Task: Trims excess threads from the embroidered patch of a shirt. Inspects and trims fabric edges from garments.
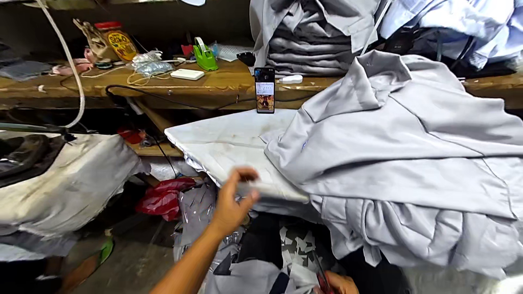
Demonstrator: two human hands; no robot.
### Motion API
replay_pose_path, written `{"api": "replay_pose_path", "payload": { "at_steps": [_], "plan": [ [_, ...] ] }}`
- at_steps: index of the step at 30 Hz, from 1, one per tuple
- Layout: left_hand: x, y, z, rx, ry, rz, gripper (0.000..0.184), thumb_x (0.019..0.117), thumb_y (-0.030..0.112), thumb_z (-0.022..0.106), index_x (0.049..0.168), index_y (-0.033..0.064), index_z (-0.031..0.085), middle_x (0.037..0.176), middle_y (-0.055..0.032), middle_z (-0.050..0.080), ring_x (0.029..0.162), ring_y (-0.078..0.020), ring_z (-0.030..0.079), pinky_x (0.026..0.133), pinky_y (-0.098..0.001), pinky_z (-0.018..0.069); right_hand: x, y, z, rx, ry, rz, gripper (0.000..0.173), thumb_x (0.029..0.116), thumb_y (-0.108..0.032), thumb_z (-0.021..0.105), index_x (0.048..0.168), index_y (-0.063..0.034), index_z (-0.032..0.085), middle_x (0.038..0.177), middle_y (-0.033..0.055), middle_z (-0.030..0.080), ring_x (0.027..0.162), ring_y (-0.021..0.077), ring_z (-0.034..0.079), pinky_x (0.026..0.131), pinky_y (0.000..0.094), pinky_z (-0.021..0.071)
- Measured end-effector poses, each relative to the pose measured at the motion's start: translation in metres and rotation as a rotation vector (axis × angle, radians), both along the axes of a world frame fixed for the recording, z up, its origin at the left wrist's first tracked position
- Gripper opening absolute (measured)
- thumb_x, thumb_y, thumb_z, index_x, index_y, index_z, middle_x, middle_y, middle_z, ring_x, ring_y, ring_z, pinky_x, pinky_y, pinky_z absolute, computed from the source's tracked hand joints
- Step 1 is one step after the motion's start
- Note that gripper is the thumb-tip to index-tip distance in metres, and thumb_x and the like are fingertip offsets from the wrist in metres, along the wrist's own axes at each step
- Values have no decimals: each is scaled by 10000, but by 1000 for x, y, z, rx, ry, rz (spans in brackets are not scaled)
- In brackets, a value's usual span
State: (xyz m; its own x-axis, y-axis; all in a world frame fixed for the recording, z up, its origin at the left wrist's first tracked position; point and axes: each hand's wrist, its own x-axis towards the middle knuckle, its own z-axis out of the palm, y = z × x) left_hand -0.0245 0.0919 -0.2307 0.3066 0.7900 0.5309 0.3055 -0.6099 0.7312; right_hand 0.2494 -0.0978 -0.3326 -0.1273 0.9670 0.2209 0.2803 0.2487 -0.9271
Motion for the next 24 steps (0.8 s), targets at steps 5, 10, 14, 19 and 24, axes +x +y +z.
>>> {"api": "replay_pose_path", "payload": {
  "at_steps": [5,10,14,19,24],
  "plan": [
    [-2,-108,-71,-386,338,-394,796,836,521,779,1422,25,568,1339,-102,663,1290,-223,583,1143,-510,389,-2,3,19,312,5,-128,210,871,-195,702,763,-38,615,654,22,623,645,-25,597,611,128,494],
    [10,-120,-67,-409,109,-266,401,856,227,810,1152,-8,678,989,-36,697,869,-34,639,814,-221,542,3,8,32,247,-6,-97,243,869,-214,699,777,5,648,635,-12,599,595,-85,518,562,91,430],
    [13,-113,-62,-360,88,-237,385,850,240,808,1144,16,700,1003,0,688,867,13,612,801,-164,518,24,9,45,41,48,92,280,919,-311,710,848,-41,693,661,-117,587,584,-119,481,533,88,404],
    [25,-114,-56,-237,119,-221,345,855,242,806,1126,47,720,992,6,692,891,-1,625,824,-178,527,24,24,68,-118,-270,-25,381,896,-449,711,834,-73,707,653,-62,587,589,-18,512,559,214,432],
    [-9,-116,-45,-191,147,-415,295,837,371,789,917,124,649,1004,21,634,1056,-46,571,951,-250,463,14,35,74,-34,-78,-223,107,846,-153,672,785,-66,665,614,-89,558,550,-74,493,528,129,415]
  ]
}}
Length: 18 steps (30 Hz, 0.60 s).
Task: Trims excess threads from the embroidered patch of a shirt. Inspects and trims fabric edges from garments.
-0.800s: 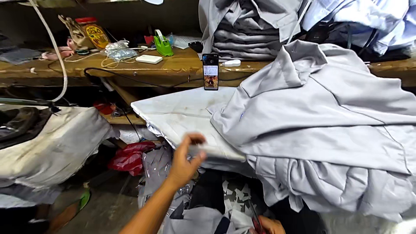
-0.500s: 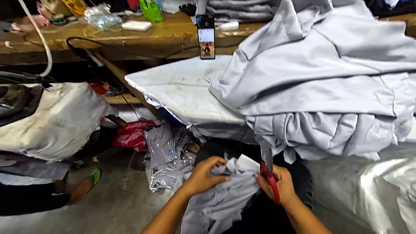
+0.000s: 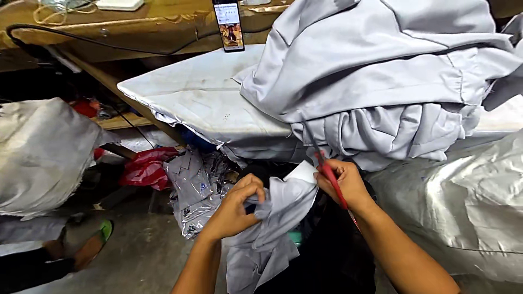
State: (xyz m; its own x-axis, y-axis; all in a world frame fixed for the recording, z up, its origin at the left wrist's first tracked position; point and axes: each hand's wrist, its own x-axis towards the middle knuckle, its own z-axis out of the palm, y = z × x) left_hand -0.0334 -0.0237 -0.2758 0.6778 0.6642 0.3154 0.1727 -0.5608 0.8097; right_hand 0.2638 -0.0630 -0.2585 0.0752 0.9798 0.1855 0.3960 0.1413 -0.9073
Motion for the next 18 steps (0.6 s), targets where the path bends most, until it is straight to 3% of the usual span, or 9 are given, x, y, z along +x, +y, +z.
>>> {"api": "replay_pose_path", "payload": {
  "at_steps": [4,6,8,10,11,13,14,16,18],
  "plan": [
    [-46,-2,4,-91,96,-266,548,884,726,596,944,208,767,1122,51,702,1223,-104,550,1102,-335,388,-1,-3,-4,217,187,72,67,880,-99,659,846,-44,675,696,-98,630,613,-83,559,587,114,491],
    [-37,-1,17,-60,-9,39,587,910,772,473,901,226,688,1033,103,660,1120,-24,572,1003,-273,448,-10,-6,-4,282,220,168,93,889,-95,653,862,-14,689,736,-86,653,652,-96,566,617,105,495],
    [-6,2,29,-34,-139,299,632,876,791,515,1107,215,633,1141,117,628,1121,-7,575,961,-267,491,-20,-9,-2,330,239,238,108,898,-103,658,860,-8,689,748,-77,664,674,-102,570,635,100,494],
    [28,2,35,-138,-143,215,799,845,669,684,1378,96,523,1309,33,632,1212,-59,575,1022,-329,495,-27,-11,2,384,251,248,104,905,-113,668,861,-21,687,761,-75,678,687,-97,592,642,103,512],
    [44,0,32,-251,-146,135,732,846,519,764,1372,65,534,1234,26,678,1133,-48,625,981,-312,532,-28,-12,6,407,257,225,83,904,-110,671,872,-35,688,774,-82,685,691,-92,601,641,107,523],
    [66,-7,27,-507,-186,22,250,888,189,770,1089,69,679,928,72,734,847,13,686,794,-220,584,-24,-15,11,417,263,148,47,892,-90,670,884,-50,693,769,-102,680,664,-94,588,612,102,512],
    [70,-8,27,-592,-189,-21,76,923,119,717,988,84,699,840,96,728,765,30,679,730,-191,579,-19,-16,11,397,255,113,43,884,-80,668,880,-43,691,752,-106,669,641,-97,573,591,96,495],
    [68,-10,27,-636,-187,-30,49,971,85,645,969,86,694,822,107,719,748,34,673,728,-185,577,-5,-21,7,300,209,91,91,901,-118,681,879,-30,690,730,-109,641,618,-103,542,565,86,460],
    [64,-12,25,-620,-226,70,66,992,88,618,1006,76,681,847,96,725,768,17,685,755,-204,590,14,-31,-1,171,138,119,268,939,-316,713,882,-55,690,716,-118,622,605,-103,519,547,95,436]
  ]
}}
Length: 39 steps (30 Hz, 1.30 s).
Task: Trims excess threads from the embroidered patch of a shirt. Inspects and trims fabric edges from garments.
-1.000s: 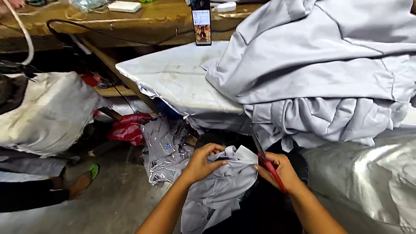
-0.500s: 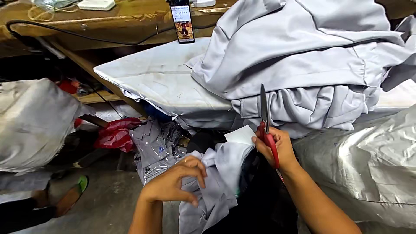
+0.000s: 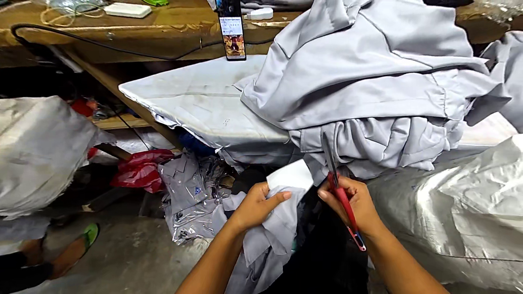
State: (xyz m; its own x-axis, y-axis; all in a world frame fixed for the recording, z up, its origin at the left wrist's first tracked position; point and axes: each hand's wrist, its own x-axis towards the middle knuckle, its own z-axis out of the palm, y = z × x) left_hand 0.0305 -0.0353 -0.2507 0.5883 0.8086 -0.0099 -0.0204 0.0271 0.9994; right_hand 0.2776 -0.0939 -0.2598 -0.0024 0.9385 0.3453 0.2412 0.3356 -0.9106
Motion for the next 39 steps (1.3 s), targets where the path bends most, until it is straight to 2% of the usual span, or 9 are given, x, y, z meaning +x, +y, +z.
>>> {"api": "replay_pose_path", "payload": {
  "at_steps": [3,6,10,19,30,34,39],
  "plan": [
    [-4,1,0,-14,-24,165,73,1001,82,606,1026,64,672,856,67,734,775,-14,699,764,-227,601,22,-21,-10,-211,-133,96,600,895,-686,623,934,-88,664,709,-133,572,597,-98,485,542,114,422],
    [-4,2,0,3,-14,216,72,999,89,613,1029,58,671,854,57,733,775,-17,700,765,-226,600,28,-33,-23,-371,-198,194,730,841,-812,561,932,-93,651,696,-113,535,588,-68,473,539,135,412],
    [2,5,-8,84,45,208,97,989,146,640,1014,66,687,852,64,722,777,2,683,767,-217,584,26,-33,-34,-406,-179,287,731,854,-825,527,899,-105,642,669,-99,517,573,-47,468,531,158,406],
    [1,2,-11,185,109,159,136,978,188,654,1000,62,699,873,78,713,813,43,661,800,-196,564,22,-21,-34,-369,-140,345,696,867,-794,550,898,-107,662,673,-116,531,572,-71,468,527,129,399],
    [-2,4,-14,242,139,52,189,1012,225,612,1039,53,685,894,72,702,837,57,645,813,-184,547,30,-23,-36,-376,-125,337,615,872,-757,595,779,-150,618,594,-132,490,500,-72,434,463,128,359],
    [-6,9,-15,313,160,-39,223,1019,246,607,1023,37,688,892,61,691,839,70,624,815,-176,529,47,-20,-31,-395,-203,425,657,864,-783,577,771,-134,614,595,-111,492,513,-57,443,474,142,362],
    [-11,16,-12,432,242,-188,301,1029,307,594,1015,25,701,886,13,691,848,39,615,823,-211,510,65,-21,-18,-437,-333,499,658,857,-793,576,763,-144,614,585,-115,486,515,-54,436,477,156,347]
  ]
}}
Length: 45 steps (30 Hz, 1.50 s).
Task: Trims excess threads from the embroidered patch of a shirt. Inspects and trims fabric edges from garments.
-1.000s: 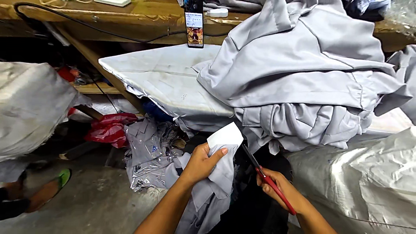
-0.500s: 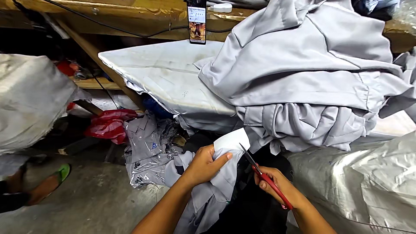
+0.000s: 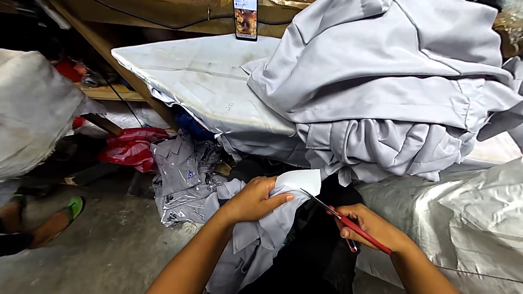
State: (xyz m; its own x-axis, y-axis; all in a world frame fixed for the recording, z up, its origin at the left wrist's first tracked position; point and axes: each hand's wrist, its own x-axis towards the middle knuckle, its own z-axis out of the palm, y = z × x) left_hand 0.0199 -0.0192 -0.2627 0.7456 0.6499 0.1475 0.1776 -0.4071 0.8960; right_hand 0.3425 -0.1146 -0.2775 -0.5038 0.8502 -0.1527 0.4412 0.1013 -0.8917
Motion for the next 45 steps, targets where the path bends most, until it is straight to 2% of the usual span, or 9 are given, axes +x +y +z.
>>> {"api": "replay_pose_path", "payload": {
  "at_steps": [6,13,20,24,26,29,37,40,45],
  "plan": [
    [3,4,0,65,52,-72,332,1030,335,583,1002,25,697,857,-25,681,843,-31,620,827,-275,503,5,-7,1,-58,-25,-5,616,861,-761,610,724,-160,595,552,-123,461,478,-55,420,443,153,328],
    [3,9,-3,7,50,-122,321,1029,343,588,994,40,688,831,21,656,802,19,584,784,-226,482,1,-12,-4,-59,6,-38,620,857,-767,610,711,-165,589,543,-124,471,468,-59,429,434,150,335],
    [0,14,-5,-2,50,-248,296,1032,316,585,976,38,672,832,25,654,820,16,589,829,-246,481,-5,-9,-7,-29,9,0,599,883,-721,624,712,-148,589,549,-130,435,488,-75,393,452,135,298],
    [-1,12,-8,-88,-42,-243,291,1054,288,545,983,44,686,830,76,654,800,79,582,773,-169,488,-7,-11,-12,-10,38,-19,586,883,-698,644,687,-149,590,533,-138,432,479,-90,382,447,125,289],
    [-2,10,-10,-136,-58,-174,356,1084,328,464,916,93,672,769,134,610,743,115,557,712,-133,480,-6,-11,-13,-12,49,-33,584,878,-700,650,688,-151,584,534,-137,435,477,-85,388,444,128,292],
    [-3,8,-14,-102,26,-94,357,1051,340,549,940,38,704,789,59,653,769,51,563,816,-239,444,-5,-10,-15,-30,39,-49,586,865,-715,654,693,-158,586,533,-137,429,471,-78,383,441,133,291],
    [-2,7,-14,-59,74,-184,331,1042,314,566,908,37,689,771,42,643,761,29,550,873,-285,404,-7,-3,-13,-73,15,56,629,881,-752,592,739,-139,601,563,-116,466,490,-60,429,450,145,340],
    [-3,9,-13,-74,55,-193,304,1040,291,573,898,46,684,761,67,635,756,56,544,869,-258,411,-12,-3,-17,-55,34,30,607,888,-720,617,708,-141,586,555,-126,440,491,-71,394,457,138,300],
    [-5,9,-13,-157,17,-188,255,1033,255,587,899,63,688,767,109,633,765,88,543,836,-208,425,-18,-7,-27,-69,102,-26,576,873,-693,664,689,-154,584,528,-137,442,456,-80,398,425,126,308]
  ]
}}
